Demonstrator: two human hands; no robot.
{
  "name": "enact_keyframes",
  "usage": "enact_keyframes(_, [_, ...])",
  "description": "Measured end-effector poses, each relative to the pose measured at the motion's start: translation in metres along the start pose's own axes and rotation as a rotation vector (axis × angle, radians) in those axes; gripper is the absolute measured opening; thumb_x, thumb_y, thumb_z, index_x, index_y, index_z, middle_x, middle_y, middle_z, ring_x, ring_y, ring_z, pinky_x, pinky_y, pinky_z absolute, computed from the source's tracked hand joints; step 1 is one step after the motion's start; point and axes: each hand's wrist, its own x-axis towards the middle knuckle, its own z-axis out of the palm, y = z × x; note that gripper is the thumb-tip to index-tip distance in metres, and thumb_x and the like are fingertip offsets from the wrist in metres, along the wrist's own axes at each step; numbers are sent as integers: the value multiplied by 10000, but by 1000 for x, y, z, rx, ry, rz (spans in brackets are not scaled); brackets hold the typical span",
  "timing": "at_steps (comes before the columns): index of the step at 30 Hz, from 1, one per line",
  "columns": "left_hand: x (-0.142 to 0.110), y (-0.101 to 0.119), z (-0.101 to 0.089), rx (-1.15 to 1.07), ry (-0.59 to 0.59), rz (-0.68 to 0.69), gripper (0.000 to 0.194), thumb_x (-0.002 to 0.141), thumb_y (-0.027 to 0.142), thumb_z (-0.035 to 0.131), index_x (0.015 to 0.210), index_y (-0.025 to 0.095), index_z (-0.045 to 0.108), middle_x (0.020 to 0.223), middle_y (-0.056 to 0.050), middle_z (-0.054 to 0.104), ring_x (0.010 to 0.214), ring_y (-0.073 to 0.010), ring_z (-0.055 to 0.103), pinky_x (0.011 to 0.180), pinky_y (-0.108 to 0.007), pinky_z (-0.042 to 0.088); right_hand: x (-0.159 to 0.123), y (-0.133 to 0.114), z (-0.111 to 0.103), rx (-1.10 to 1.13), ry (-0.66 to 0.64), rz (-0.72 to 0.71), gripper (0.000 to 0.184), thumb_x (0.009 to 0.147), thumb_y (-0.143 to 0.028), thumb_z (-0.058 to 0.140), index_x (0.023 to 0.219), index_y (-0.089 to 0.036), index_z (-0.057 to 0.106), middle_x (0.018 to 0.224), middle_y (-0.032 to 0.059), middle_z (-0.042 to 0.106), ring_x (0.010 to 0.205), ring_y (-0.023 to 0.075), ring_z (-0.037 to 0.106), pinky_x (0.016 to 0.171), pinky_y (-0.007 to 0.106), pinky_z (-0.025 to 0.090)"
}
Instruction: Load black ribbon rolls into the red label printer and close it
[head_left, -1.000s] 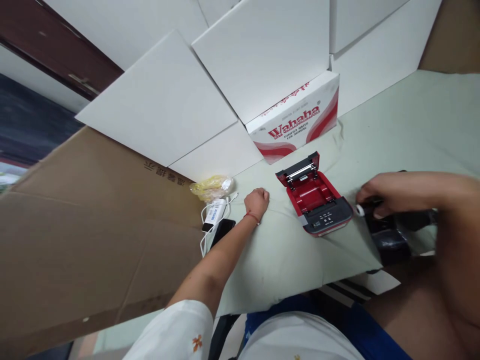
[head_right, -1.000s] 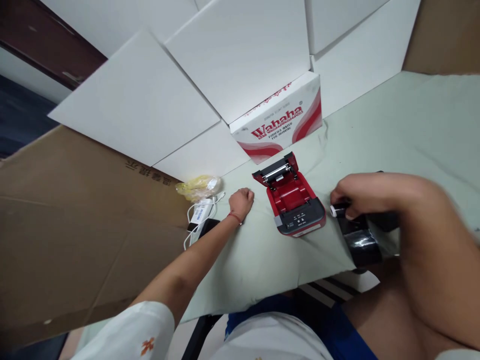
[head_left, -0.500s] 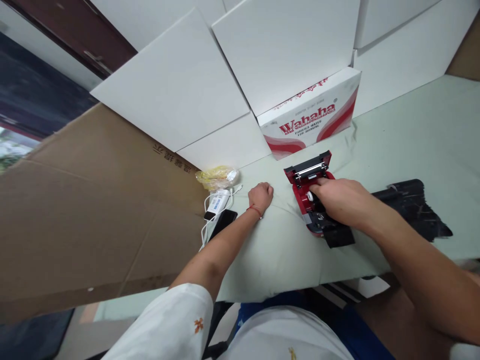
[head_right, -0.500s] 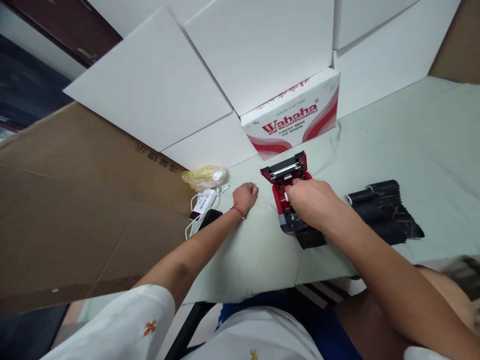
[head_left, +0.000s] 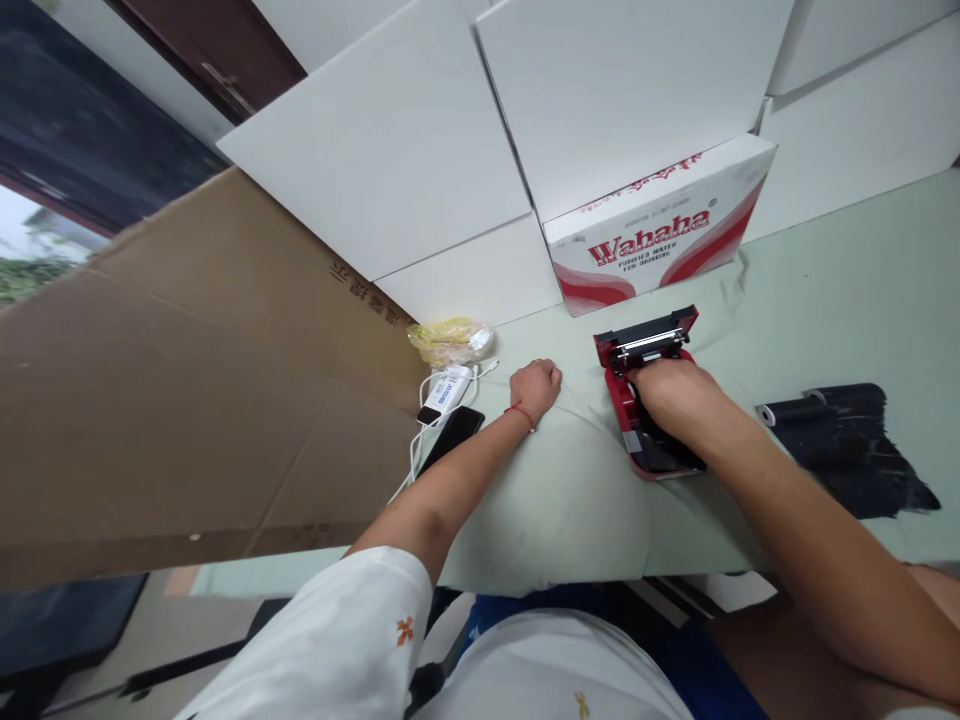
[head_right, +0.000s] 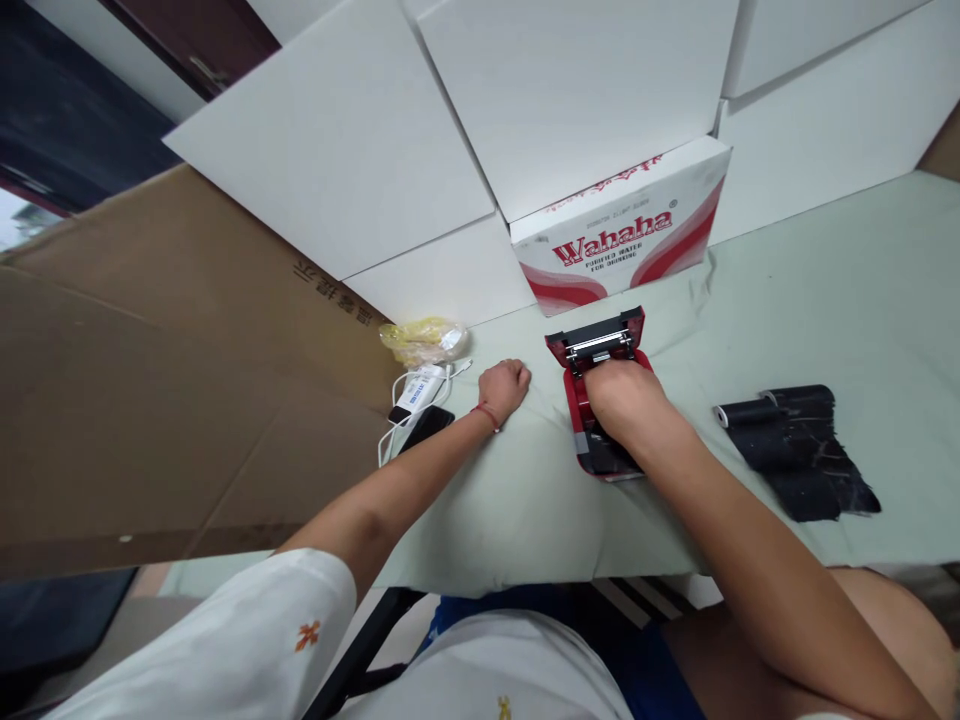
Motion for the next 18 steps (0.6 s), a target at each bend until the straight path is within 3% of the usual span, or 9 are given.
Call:
enact_keyframes(5, [2, -2, 3, -55, 18, -2, 314, 1045, 309, 474, 1001, 199, 764, 1145, -133, 777, 1012, -275, 716, 836, -361, 462, -15, 21, 0, 34, 81, -190, 497, 981, -169, 503, 1447, -205, 674, 1440, 146, 690, 1120, 289, 718, 923, 384, 539])
enact_keyframes(8, [2, -5, 6, -110, 49, 3, 283, 1033, 298, 492, 963, 200, 748, 1099, -129, 768, 990, -274, 707, 839, -366, 470, -41, 45, 2, 87, 187, -301, 431, 1004, -235, 490, 1364, -279, 723, 1378, 76, 735, 1012, 276, 749, 828, 388, 565])
enact_keyframes(11, [2, -6, 5, -185, 95, 13, 298, 1044, 288, 463, 969, 191, 734, 1068, -131, 750, 984, -267, 691, 855, -368, 491, -68, 67, 15, 127, 193, -424, 398, 966, -221, 551, 1293, -298, 763, 1312, 52, 777, 1026, 276, 774, 795, 364, 597])
enact_keyframes(14, [3, -1, -7, -308, 137, 63, 379, 1009, 139, 374, 1158, 170, 720, 1008, -99, 737, 939, -218, 680, 872, -339, 517, -86, 78, 35, 130, 252, -540, 461, 903, -138, 577, 1289, -289, 778, 1383, 53, 753, 1165, 281, 758, 927, 382, 627])
enact_keyframes(18, [-2, 22, -43, -811, 68, 338, 672, 849, 20, 382, 1446, 187, 643, 708, 19, 637, 687, -158, 602, 785, -295, 528, -95, 76, 42, 114, 288, -526, 527, 884, -115, 582, 1358, -268, 755, 1481, 69, 691, 1244, 291, 732, 1023, 435, 627])
